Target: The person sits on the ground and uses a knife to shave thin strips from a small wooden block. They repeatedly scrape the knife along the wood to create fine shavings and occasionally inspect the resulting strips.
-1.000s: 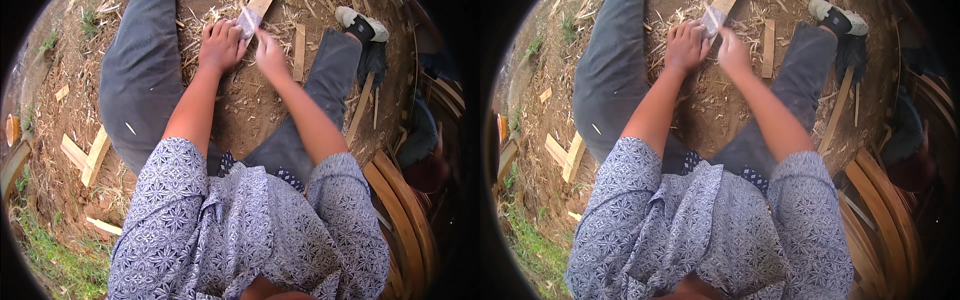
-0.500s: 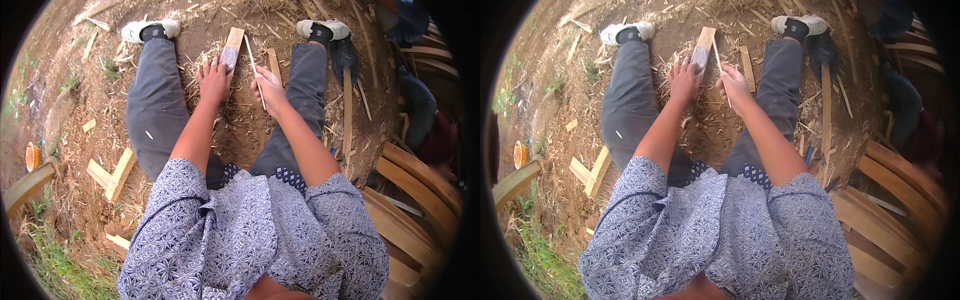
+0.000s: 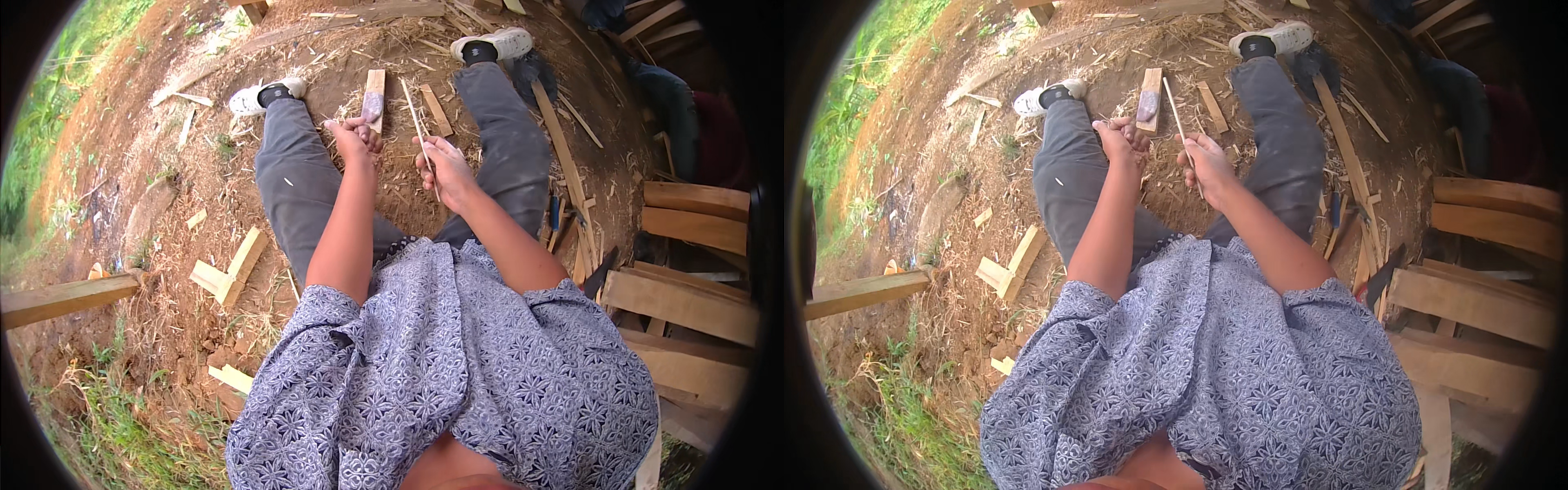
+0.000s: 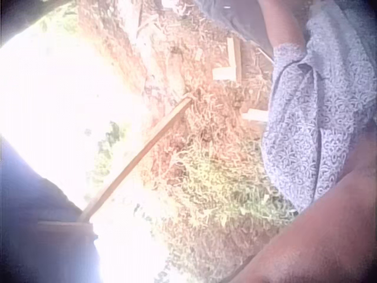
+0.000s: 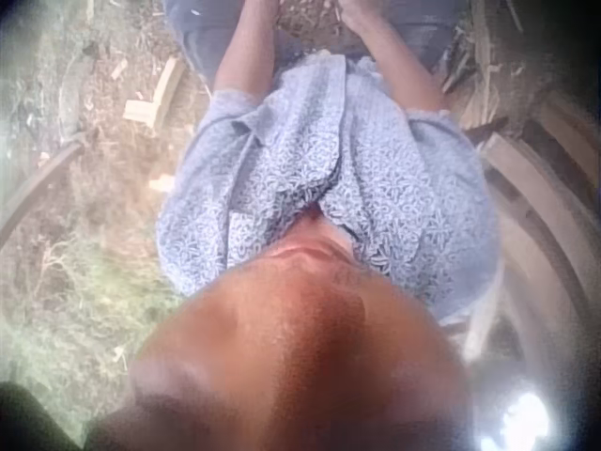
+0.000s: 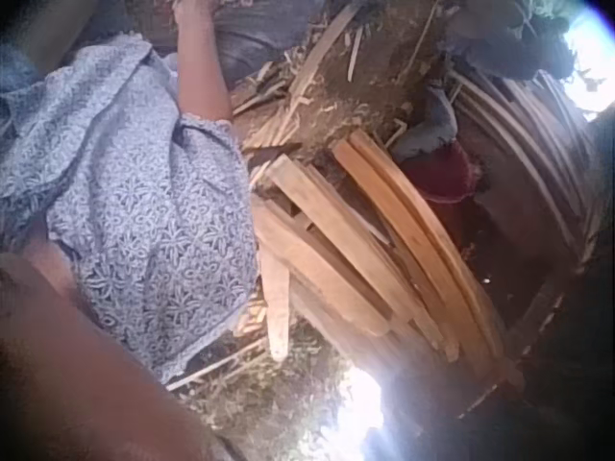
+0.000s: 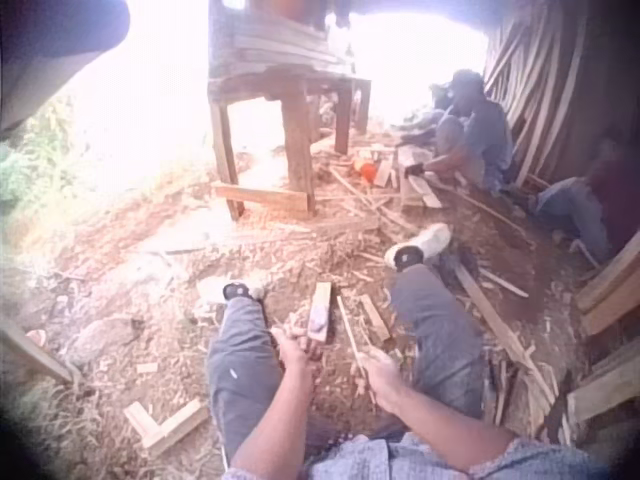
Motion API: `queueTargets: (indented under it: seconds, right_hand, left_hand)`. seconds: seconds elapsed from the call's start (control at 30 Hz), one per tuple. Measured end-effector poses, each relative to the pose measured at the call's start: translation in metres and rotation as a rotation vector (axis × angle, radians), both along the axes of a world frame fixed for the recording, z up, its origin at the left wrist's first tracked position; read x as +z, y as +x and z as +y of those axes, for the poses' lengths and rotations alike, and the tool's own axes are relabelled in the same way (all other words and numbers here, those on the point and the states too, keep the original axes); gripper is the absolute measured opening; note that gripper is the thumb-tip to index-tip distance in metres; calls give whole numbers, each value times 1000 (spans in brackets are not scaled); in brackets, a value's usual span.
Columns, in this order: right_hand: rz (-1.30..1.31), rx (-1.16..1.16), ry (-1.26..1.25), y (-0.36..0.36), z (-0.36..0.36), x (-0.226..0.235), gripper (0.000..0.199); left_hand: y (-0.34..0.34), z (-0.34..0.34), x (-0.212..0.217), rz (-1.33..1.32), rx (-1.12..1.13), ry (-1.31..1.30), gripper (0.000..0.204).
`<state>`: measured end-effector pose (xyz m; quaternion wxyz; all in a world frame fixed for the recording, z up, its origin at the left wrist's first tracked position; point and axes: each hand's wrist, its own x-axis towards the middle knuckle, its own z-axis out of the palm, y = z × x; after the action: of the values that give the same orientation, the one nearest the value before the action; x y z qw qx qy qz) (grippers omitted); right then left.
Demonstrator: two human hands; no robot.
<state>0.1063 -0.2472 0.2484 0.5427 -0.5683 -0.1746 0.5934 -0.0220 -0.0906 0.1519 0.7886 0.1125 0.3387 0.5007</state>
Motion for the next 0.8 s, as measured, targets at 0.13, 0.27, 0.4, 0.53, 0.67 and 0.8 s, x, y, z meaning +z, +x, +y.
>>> queueTargets:
  seconds: [0.13,0.27,0.4,0.53,0.67,0.8]
  right_hand:
    - [-296,17,161,-30,-1,-7,27]
    - [-671,-9,293,-36,7,-42,45]
    - [-830,-145,-141,19,7,-106,36]
    - [-467,-219,120,-20,0,-60,37]
    - [-532,-134,334,-20,2,-71,39]
    - [-719,-301,59,15,-8,-99,41]
  left_hand:
    - [4,-2,2,157,118,24,78]
    - [34,-15,12,297,139,52,75]
    - [54,-37,35,154,14,-140,70]
    - [41,-35,30,318,43,2,67]
    - [58,-40,25,330,-46,41,71]
    - [79,-59,42,321,-190,113,79]
